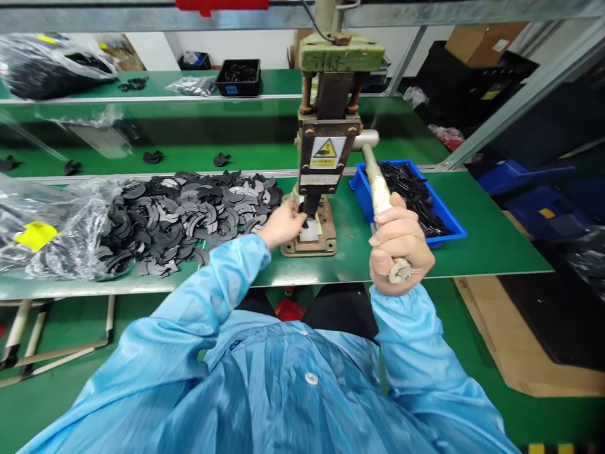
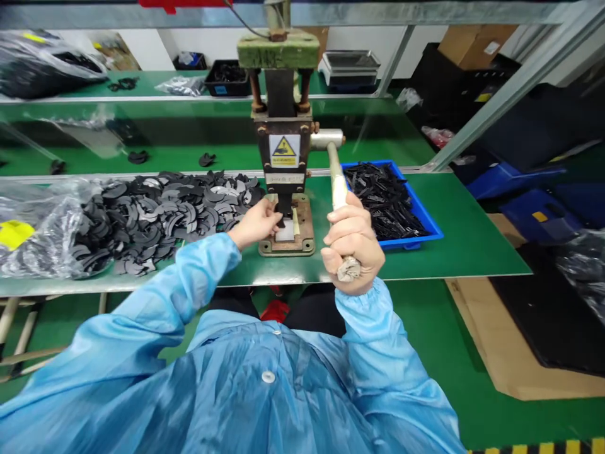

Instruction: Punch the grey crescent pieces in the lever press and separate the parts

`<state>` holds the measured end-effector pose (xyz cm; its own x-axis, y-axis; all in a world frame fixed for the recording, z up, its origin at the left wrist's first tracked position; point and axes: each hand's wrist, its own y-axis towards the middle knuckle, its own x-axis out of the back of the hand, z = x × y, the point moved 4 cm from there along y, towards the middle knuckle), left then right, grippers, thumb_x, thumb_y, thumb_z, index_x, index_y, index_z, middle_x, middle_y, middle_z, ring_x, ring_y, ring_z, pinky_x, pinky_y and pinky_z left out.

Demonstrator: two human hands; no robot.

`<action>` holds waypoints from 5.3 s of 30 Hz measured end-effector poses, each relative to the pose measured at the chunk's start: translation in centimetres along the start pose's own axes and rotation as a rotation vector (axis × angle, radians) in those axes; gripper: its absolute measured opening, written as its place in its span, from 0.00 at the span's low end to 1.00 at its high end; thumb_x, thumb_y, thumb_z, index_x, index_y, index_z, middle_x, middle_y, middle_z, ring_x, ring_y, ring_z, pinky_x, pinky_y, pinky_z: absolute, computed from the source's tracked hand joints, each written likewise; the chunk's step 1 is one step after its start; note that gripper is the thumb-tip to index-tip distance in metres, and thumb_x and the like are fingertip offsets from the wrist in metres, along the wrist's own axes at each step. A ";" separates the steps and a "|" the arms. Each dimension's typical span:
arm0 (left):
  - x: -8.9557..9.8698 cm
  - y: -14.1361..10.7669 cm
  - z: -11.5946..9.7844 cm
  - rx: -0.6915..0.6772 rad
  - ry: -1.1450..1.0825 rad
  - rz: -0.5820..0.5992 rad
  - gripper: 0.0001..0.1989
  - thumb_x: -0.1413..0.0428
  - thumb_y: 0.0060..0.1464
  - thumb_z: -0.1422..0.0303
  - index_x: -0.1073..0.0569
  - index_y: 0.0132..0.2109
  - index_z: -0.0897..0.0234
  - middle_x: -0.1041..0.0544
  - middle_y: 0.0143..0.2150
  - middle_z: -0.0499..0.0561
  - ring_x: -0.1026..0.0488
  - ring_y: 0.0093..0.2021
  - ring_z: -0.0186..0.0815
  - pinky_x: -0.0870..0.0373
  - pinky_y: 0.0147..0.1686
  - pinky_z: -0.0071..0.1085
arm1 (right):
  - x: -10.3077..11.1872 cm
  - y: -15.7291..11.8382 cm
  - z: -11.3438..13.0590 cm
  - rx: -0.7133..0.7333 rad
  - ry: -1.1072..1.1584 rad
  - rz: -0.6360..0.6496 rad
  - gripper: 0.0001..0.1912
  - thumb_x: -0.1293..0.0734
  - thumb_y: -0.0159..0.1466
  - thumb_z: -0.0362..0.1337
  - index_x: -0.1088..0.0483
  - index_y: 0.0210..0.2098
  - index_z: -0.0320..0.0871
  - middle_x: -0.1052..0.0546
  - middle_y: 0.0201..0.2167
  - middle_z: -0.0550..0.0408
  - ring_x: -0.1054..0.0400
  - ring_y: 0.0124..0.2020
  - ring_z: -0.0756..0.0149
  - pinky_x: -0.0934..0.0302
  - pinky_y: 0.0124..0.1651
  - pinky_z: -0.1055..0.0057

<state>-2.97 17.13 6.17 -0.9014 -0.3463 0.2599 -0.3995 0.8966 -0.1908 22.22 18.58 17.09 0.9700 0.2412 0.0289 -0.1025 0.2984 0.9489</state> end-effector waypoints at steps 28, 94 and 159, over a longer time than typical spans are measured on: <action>11.4 -20.0 11.4 -0.351 0.982 -0.134 0.32 0.40 0.67 0.51 0.29 0.74 0.51 0.29 0.76 0.60 0.38 0.79 0.58 0.52 0.75 0.58 | -0.7 -0.1 -0.7 0.002 -0.039 -0.139 0.30 0.25 0.62 0.54 0.41 0.19 0.44 0.31 0.21 0.62 0.24 0.39 0.64 0.30 0.68 0.35; 2.9 -0.3 1.2 0.244 -0.302 0.147 0.15 0.32 0.66 0.59 0.27 0.40 0.65 0.21 0.29 0.49 0.19 0.24 0.32 0.20 0.27 0.25 | -0.8 8.3 0.9 0.021 0.022 -0.065 0.20 0.26 0.67 0.54 0.25 0.49 0.48 0.23 0.40 0.54 0.21 0.50 0.61 0.27 0.66 0.46; 4.8 -15.1 -2.5 -0.584 0.250 -0.045 0.15 0.39 0.69 0.57 0.24 0.35 0.60 0.31 0.39 0.52 0.31 0.46 0.41 0.31 0.49 0.40 | -7.2 -8.5 2.8 -0.261 -0.170 0.700 0.07 0.36 0.74 0.40 0.26 0.44 0.46 0.24 0.33 0.53 0.32 0.34 0.65 0.35 0.41 0.63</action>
<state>-0.88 2.63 12.65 -0.7915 -0.3755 0.4823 -0.2156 0.9099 0.3545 16.76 11.70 9.67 0.6782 0.3151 0.6639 -0.7337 0.3416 0.5874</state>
